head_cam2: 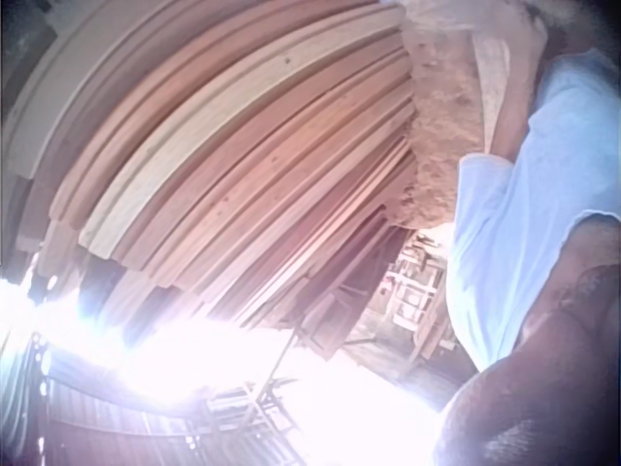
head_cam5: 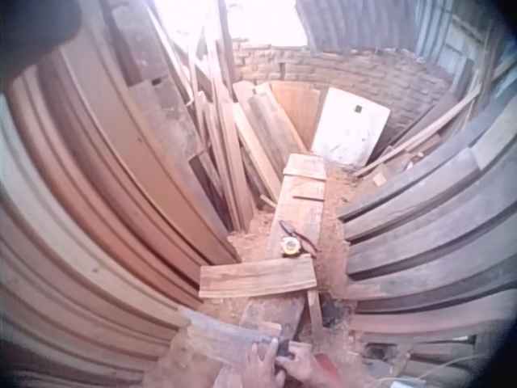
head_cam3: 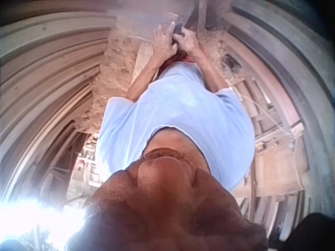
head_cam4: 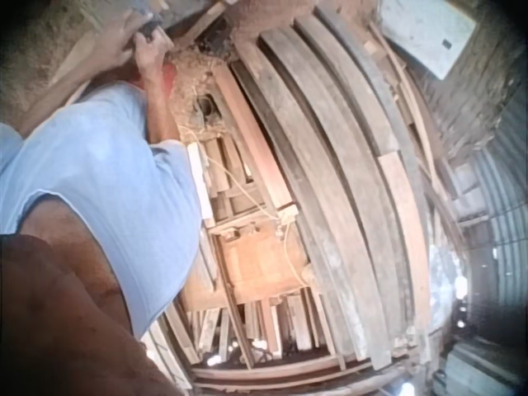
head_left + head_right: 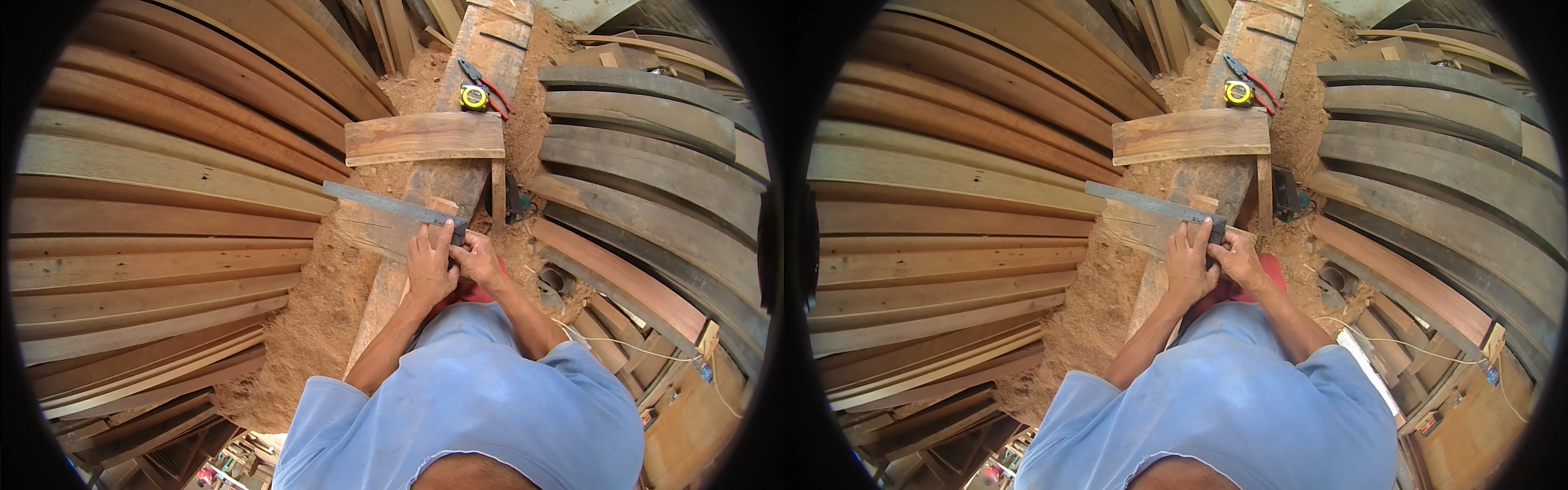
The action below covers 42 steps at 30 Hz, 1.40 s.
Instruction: The person measures and cuts a long wooden plank using a circular saw. They repeatedly measure the wood with a tape measure and a square, mark the cut lines, and then use the circular saw to cut the plank into smaller sections.
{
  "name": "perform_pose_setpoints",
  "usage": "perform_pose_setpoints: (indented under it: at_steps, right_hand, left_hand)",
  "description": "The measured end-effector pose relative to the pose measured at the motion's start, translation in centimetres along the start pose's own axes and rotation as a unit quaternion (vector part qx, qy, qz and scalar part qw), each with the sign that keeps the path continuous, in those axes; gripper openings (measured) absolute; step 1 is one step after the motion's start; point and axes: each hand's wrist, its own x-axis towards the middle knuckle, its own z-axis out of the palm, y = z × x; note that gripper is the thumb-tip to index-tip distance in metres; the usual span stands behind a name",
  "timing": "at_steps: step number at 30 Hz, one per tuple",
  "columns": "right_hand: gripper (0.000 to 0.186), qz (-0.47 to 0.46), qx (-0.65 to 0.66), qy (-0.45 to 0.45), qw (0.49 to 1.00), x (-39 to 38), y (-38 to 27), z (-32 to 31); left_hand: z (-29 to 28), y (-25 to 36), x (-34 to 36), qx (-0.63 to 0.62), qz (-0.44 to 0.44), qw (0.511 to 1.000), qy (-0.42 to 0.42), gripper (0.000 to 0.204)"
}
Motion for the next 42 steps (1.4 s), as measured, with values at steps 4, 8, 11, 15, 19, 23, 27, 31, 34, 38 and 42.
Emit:
perform_pose_setpoints:
  at_steps: [4, 8, 11, 15, 19, 23, 27, 31, 34, 38, 42]
  right_hand:
    - [0.032, -0.073, -0.035, 0.080, 0.993, 0.6, -1.7, 0.0]
    - [0.051, -0.163, -0.172, 0.105, 0.966, -0.1, -5.3, 0.1]
    - [0.055, -0.216, -0.212, 0.073, 0.950, 0.8, -5.2, -0.7]
    - [0.051, -0.176, -0.124, 0.031, 0.976, 1.4, -5.1, -1.3]
    - [0.049, -0.179, -0.127, 0.022, 0.975, 1.7, -5.2, -1.7]
    - [0.049, -0.172, -0.125, 0.006, 0.977, 2.0, -5.1, -2.1]
    - [0.048, -0.176, -0.139, -0.003, 0.974, 2.1, -5.8, -2.3]
    - [0.047, -0.142, -0.123, -0.023, 0.982, 2.0, -6.5, -2.5]
    - [0.044, -0.113, -0.074, 0.012, 0.991, 2.3, -5.8, -2.9]
    - [0.041, -0.106, -0.091, 0.095, 0.986, 2.7, -5.9, -4.6]
    - [0.041, -0.135, -0.170, 0.073, 0.973, 2.4, -7.4, -4.6]
  left_hand:
    - [0.9, -0.4, 0.3, 0.001, 0.010, 0.998, 0.055, 0.079]
    - [1.1, 0.0, 0.8, 0.011, 0.001, 0.997, 0.080, 0.074]
    - [1.5, 0.0, 1.1, 0.016, -0.001, 0.996, 0.084, 0.073]
    - [1.6, -0.1, 1.2, 0.016, -0.004, 0.997, 0.070, 0.084]
    - [1.6, -0.1, 1.4, 0.008, -0.001, 0.997, 0.077, 0.084]
    - [1.3, 0.2, 1.5, 0.017, -0.005, 0.997, 0.075, 0.084]
    - [1.4, 0.2, 1.6, 0.020, -0.008, 0.997, 0.073, 0.084]
    - [1.1, 0.5, 1.7, 0.021, -0.017, 0.997, 0.068, 0.082]
    - [1.1, 0.8, 1.7, 0.022, -0.023, 0.998, 0.061, 0.081]
    - [1.0, 1.0, 1.6, 0.029, -0.033, 0.997, 0.057, 0.080]
    - [1.1, 0.8, 1.6, 0.026, -0.029, 0.997, 0.061, 0.079]
